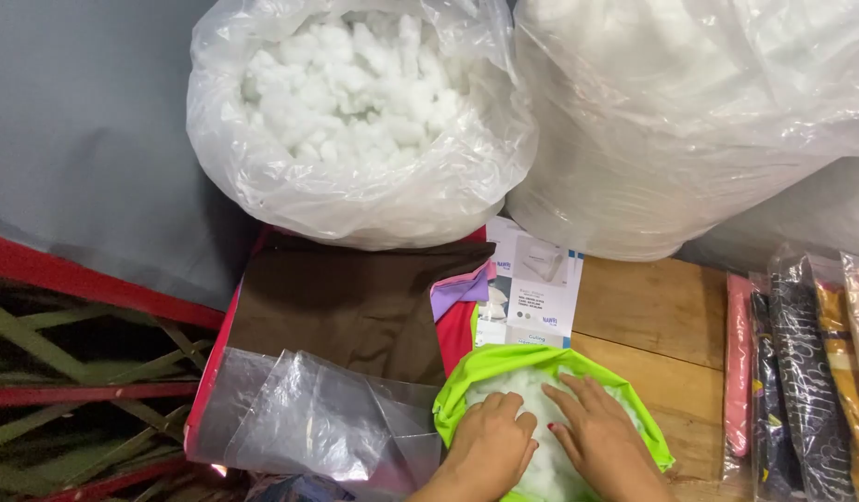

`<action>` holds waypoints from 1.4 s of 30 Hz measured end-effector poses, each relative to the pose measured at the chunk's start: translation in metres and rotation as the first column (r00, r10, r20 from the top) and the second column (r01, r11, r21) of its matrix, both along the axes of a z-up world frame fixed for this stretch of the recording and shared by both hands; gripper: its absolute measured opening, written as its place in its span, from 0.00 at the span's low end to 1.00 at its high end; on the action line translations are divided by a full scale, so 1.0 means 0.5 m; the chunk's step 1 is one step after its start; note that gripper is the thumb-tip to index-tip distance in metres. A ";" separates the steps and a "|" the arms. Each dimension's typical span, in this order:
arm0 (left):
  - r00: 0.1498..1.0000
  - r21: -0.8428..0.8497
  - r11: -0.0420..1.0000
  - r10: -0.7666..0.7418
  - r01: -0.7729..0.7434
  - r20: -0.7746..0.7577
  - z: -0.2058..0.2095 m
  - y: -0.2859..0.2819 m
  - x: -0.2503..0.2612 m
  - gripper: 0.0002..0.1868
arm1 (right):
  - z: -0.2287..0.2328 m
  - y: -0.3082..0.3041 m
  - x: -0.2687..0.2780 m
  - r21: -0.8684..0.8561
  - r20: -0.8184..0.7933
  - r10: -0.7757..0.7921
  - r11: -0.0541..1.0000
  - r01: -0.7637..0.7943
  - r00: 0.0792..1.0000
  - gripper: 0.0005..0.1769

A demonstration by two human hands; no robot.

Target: Stuffing a small green pillowcase with white fiberfill material from a large storage bag.

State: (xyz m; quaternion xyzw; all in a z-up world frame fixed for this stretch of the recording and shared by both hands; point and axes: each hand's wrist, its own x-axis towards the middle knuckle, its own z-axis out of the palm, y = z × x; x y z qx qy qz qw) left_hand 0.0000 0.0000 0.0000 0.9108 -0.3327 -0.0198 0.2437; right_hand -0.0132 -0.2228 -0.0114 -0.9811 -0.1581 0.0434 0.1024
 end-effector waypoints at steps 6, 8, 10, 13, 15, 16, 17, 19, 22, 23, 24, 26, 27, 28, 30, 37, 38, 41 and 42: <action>0.995 -0.086 0.996 0.003 -0.012 -0.097 0.023 -0.005 -0.007 0.13 | -0.056 -0.039 -0.037 -0.273 -0.275 -0.146 0.960 0.069 0.950 0.38; 0.997 -0.136 0.991 0.004 -0.015 -0.080 0.035 -0.004 -0.009 0.12 | -0.032 -0.029 -0.025 -0.275 -0.235 -0.180 0.955 0.112 0.955 0.37; 0.998 -0.189 0.982 0.009 -0.022 -0.068 0.049 0.000 -0.013 0.12 | -0.002 -0.016 -0.016 -0.277 -0.199 -0.208 0.949 0.149 0.958 0.35; 0.999 -0.255 0.966 0.019 -0.030 -0.047 0.096 0.025 -0.001 0.13 | 0.071 0.041 0.010 -0.007 -0.044 -0.244 0.970 0.244 0.969 0.31; 0.994 -0.391 0.918 0.092 -0.061 0.062 0.148 0.055 0.021 0.09 | 0.150 0.109 0.035 -0.025 0.017 -0.288 0.957 0.288 0.958 0.34; 0.991 -0.392 0.917 0.104 -0.065 0.078 0.184 0.079 0.051 0.09 | 0.187 0.137 0.067 -0.020 0.033 -0.276 0.961 0.277 0.961 0.34; 0.980 -0.399 0.911 0.162 -0.103 0.117 0.216 0.103 0.069 0.10 | 0.218 0.165 0.084 0.037 0.185 -0.133 0.991 0.128 0.974 0.33; 0.962 -0.404 0.903 0.225 -0.147 0.154 0.272 0.153 0.114 0.11 | 0.298 0.232 0.124 0.074 0.340 0.008 0.997 -0.035 0.940 0.33; 0.902 -0.492 0.826 0.398 -0.275 0.165 0.334 0.245 0.198 0.14 | 0.419 0.347 0.208 0.066 0.532 0.060 0.992 -0.112 0.844 0.29; 0.862 -0.510 0.813 0.447 -0.280 0.240 0.345 0.277 0.231 0.14 | 0.442 0.376 0.246 0.041 0.551 0.036 0.997 -0.071 0.833 0.28; 0.813 -0.529 0.800 0.492 -0.282 0.311 0.355 0.307 0.266 0.14 | 0.464 0.405 0.285 0.018 0.571 0.013 0.999 -0.029 0.821 0.27; 0.772 -0.530 0.786 0.540 -0.319 0.336 0.394 0.355 0.327 0.14 | 0.493 0.444 0.372 0.038 0.558 0.028 0.998 -0.059 0.829 0.28; 0.724 -0.529 0.768 0.588 -0.361 0.360 0.411 0.383 0.358 0.15 | 0.506 0.468 0.418 0.061 0.544 0.047 0.994 -0.096 0.838 0.28; 0.722 -0.532 0.764 0.593 -0.364 0.358 0.413 0.399 0.392 0.15 | 0.518 0.492 0.452 0.057 0.544 0.053 0.993 -0.100 0.838 0.28; 0.714 -0.450 0.708 0.673 -0.545 0.193 0.424 0.436 0.464 0.23 | 0.545 0.546 0.526 0.096 0.353 0.004 0.995 -0.040 0.935 0.28; 0.735 -0.040 0.735 0.678 -0.677 0.027 0.298 0.438 0.655 0.26 | 0.398 0.648 0.681 -0.150 0.050 -0.015 0.988 0.023 0.999 0.52; 0.752 -0.016 0.755 0.655 -0.656 0.076 0.271 0.430 0.676 0.17 | 0.365 0.639 0.703 -0.144 0.090 0.001 0.990 0.012 0.996 0.40; 0.770 -0.069 0.786 0.616 -0.614 0.167 0.307 0.424 0.645 0.08 | 0.346 0.587 0.729 -0.053 0.182 0.024 0.998 -0.015 0.983 0.16; 0.767 -0.142 0.797 0.604 -0.587 0.217 0.342 0.425 0.619 0.05 | 0.356 0.565 0.731 0.038 0.239 0.026 0.999 -0.036 0.971 0.06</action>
